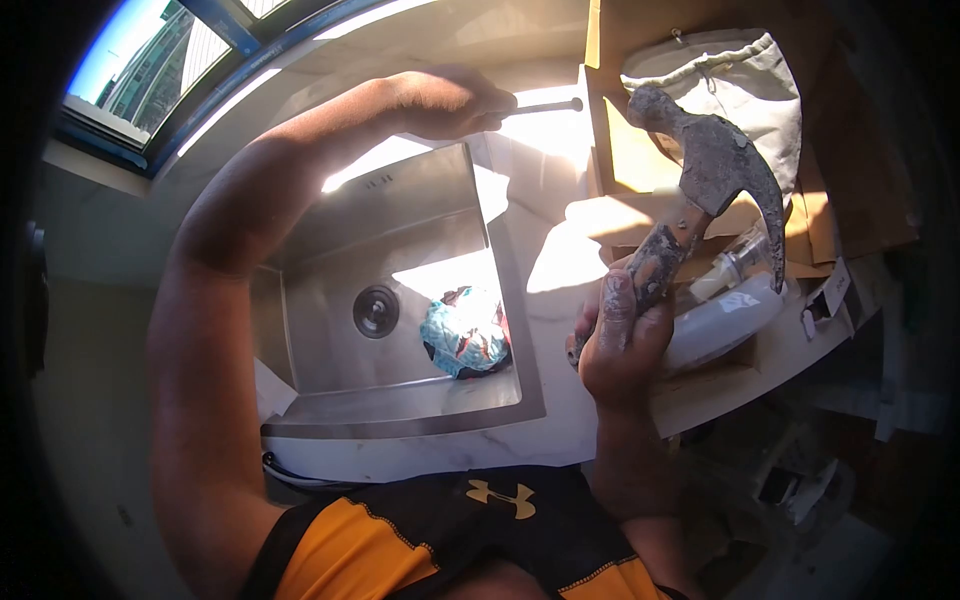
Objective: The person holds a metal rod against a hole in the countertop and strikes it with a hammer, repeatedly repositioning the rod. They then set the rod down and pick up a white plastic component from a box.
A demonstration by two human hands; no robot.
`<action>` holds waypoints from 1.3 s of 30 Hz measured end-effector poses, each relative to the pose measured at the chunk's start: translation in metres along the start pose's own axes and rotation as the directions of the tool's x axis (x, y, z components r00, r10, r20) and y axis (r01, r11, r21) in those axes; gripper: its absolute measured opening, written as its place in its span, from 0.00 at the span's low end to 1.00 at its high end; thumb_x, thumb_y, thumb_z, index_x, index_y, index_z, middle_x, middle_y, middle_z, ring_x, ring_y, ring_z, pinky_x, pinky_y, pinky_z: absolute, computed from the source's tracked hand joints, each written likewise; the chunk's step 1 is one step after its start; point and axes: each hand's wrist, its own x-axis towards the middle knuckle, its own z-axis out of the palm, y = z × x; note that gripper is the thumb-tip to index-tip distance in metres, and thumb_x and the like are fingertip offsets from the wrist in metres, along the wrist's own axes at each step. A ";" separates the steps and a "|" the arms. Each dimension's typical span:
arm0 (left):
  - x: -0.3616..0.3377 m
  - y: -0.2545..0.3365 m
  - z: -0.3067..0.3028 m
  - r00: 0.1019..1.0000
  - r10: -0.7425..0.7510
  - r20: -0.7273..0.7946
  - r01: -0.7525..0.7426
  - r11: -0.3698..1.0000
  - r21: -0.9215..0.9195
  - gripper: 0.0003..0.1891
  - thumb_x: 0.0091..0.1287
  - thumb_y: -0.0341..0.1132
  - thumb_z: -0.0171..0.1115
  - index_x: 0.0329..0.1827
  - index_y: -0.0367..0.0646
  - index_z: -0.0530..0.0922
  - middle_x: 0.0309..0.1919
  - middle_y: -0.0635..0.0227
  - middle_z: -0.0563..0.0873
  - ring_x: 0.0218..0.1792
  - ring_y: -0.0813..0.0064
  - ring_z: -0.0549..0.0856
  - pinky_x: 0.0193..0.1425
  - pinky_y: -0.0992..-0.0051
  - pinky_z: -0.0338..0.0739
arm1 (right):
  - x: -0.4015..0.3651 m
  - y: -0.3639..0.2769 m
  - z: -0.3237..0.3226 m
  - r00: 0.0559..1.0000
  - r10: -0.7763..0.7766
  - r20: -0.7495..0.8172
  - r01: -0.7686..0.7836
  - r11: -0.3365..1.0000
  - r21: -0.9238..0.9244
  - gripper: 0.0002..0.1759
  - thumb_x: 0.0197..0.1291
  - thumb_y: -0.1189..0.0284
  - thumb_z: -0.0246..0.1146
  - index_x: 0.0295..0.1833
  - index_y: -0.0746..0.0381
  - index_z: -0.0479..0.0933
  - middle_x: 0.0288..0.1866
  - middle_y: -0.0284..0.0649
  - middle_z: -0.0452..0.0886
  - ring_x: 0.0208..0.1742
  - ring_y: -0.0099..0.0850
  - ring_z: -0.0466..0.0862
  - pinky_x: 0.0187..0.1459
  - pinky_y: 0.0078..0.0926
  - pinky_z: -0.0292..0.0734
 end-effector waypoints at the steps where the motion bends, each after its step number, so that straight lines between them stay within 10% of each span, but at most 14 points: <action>1: -0.001 0.000 -0.002 0.999 -0.014 0.032 0.012 0.999 0.047 0.08 0.70 0.38 0.55 0.44 0.44 0.76 0.35 0.60 0.83 0.41 0.56 0.82 0.46 0.60 0.75 | 0.002 0.002 0.003 1.000 -0.015 -0.013 0.015 1.000 0.004 0.11 0.72 0.65 0.52 0.45 0.62 0.67 0.18 0.30 0.65 0.16 0.17 0.67 0.15 0.16 0.62; 4: -0.005 -0.001 -0.002 0.998 -0.036 0.060 0.031 0.996 0.078 0.10 0.71 0.40 0.54 0.48 0.45 0.76 0.38 0.61 0.84 0.44 0.57 0.83 0.48 0.59 0.75 | 0.019 -0.003 -0.001 0.988 0.128 0.089 -0.112 0.979 -0.171 0.10 0.72 0.66 0.52 0.44 0.63 0.66 0.18 0.29 0.65 0.16 0.17 0.67 0.15 0.17 0.60; 10: -0.015 0.006 -0.009 0.995 -0.096 0.038 0.094 0.994 0.061 0.10 0.71 0.40 0.53 0.50 0.47 0.76 0.40 0.62 0.84 0.46 0.59 0.83 0.50 0.59 0.76 | 0.017 -0.012 0.004 0.994 -0.111 0.010 0.112 0.993 -0.041 0.09 0.72 0.68 0.53 0.44 0.63 0.67 0.17 0.29 0.66 0.15 0.17 0.65 0.18 0.16 0.62; 12: -0.016 0.008 -0.010 0.994 -0.110 0.024 0.109 0.993 0.050 0.11 0.71 0.40 0.53 0.50 0.47 0.77 0.40 0.63 0.84 0.46 0.59 0.83 0.50 0.59 0.76 | 0.025 -0.021 -0.004 0.987 0.067 0.147 -0.013 0.939 -0.344 0.08 0.72 0.69 0.51 0.43 0.64 0.67 0.18 0.30 0.67 0.15 0.17 0.66 0.19 0.17 0.63; 16: -0.015 0.005 -0.009 0.992 -0.120 0.047 0.116 0.991 0.069 0.12 0.71 0.41 0.53 0.51 0.48 0.77 0.41 0.63 0.85 0.47 0.59 0.83 0.51 0.60 0.77 | 0.021 -0.017 0.001 0.965 -0.232 0.125 0.242 0.968 -0.069 0.10 0.71 0.67 0.55 0.46 0.65 0.69 0.20 0.31 0.69 0.18 0.17 0.69 0.21 0.19 0.64; 18: -0.017 0.003 -0.007 0.986 -0.151 0.076 0.145 0.986 0.080 0.11 0.71 0.41 0.53 0.51 0.48 0.77 0.41 0.63 0.85 0.47 0.59 0.83 0.51 0.60 0.77 | 0.032 -0.013 -0.006 0.973 -0.008 0.229 0.129 0.845 -0.519 0.11 0.71 0.69 0.55 0.48 0.67 0.69 0.24 0.32 0.72 0.19 0.17 0.70 0.23 0.18 0.65; 23: -0.030 -0.006 0.002 0.983 -0.175 -0.047 0.174 0.985 -0.012 0.10 0.71 0.42 0.54 0.43 0.46 0.77 0.34 0.59 0.84 0.42 0.56 0.84 0.45 0.57 0.76 | 0.016 -0.025 0.001 0.979 -0.125 0.162 0.150 0.977 -0.153 0.09 0.71 0.69 0.54 0.47 0.65 0.67 0.19 0.29 0.68 0.16 0.16 0.67 0.18 0.15 0.63; 32: -0.063 -0.027 -0.002 0.870 -0.322 -0.374 0.261 0.943 -0.204 0.14 0.69 0.42 0.57 0.46 0.41 0.80 0.33 0.57 0.86 0.37 0.59 0.86 0.44 0.65 0.78 | 0.019 -0.034 0.012 0.985 -0.097 0.142 0.119 0.980 -0.159 0.09 0.71 0.69 0.51 0.46 0.65 0.66 0.17 0.30 0.65 0.14 0.18 0.65 0.18 0.16 0.62; 39: -0.085 -0.053 0.064 0.353 -0.742 -0.569 -0.051 0.592 -0.804 0.10 0.72 0.36 0.59 0.45 0.36 0.74 0.33 0.66 0.84 0.40 0.77 0.85 0.48 0.78 0.81 | 0.025 -0.047 0.015 0.976 -0.090 0.200 0.141 0.955 -0.262 0.10 0.70 0.65 0.52 0.44 0.61 0.67 0.20 0.32 0.67 0.16 0.19 0.65 0.20 0.18 0.65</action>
